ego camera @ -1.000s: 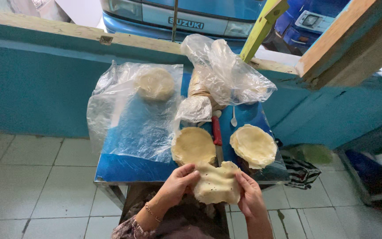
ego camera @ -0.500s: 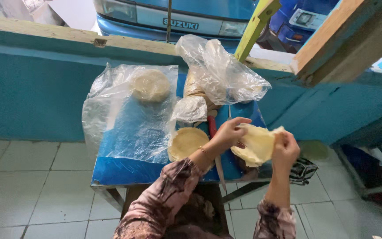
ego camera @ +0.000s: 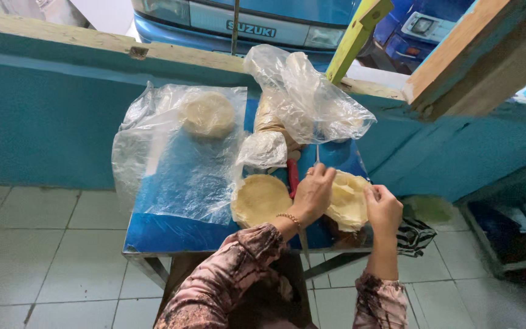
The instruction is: The person sits at a small blue table and separates thin round dough wrappers one at a time, peeling each sheet off a pile by hand and stacking the sheets into piles on the table. Near the end the person lifts a plastic bag and places it over a stack of wrappers.
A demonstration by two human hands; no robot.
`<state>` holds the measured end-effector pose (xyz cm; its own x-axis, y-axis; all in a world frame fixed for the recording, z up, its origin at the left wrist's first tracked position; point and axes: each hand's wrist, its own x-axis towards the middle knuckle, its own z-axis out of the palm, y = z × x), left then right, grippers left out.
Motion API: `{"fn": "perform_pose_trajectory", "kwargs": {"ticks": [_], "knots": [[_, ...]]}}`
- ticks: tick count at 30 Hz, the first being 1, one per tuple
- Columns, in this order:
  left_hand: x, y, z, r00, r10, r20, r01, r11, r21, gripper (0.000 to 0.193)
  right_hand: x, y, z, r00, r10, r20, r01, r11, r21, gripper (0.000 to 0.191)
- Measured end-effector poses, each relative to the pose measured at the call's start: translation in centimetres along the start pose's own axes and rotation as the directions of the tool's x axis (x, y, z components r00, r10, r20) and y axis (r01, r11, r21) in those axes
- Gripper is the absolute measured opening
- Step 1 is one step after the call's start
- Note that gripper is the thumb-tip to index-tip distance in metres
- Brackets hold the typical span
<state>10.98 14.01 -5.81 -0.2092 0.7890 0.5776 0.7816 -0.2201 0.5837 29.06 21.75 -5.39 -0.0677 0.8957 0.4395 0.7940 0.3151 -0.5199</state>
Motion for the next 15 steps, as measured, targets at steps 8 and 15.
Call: {"fn": "perform_pose_trajectory", "kwargs": {"ticks": [8,15], "knots": [[-1.6,-0.4,2.1,0.956,0.215,0.199,-0.238,0.966,0.103,0.034,-0.6,0.5,0.9,0.996,0.078,0.03,-0.078,0.997,-0.015,0.037],[-1.4,-0.9,1.8,0.929,0.024,0.369,-0.089,0.983,0.159,0.04,-0.1,1.3,1.5,0.998,0.057,0.012,-0.057,0.998,0.005,0.037]]}}
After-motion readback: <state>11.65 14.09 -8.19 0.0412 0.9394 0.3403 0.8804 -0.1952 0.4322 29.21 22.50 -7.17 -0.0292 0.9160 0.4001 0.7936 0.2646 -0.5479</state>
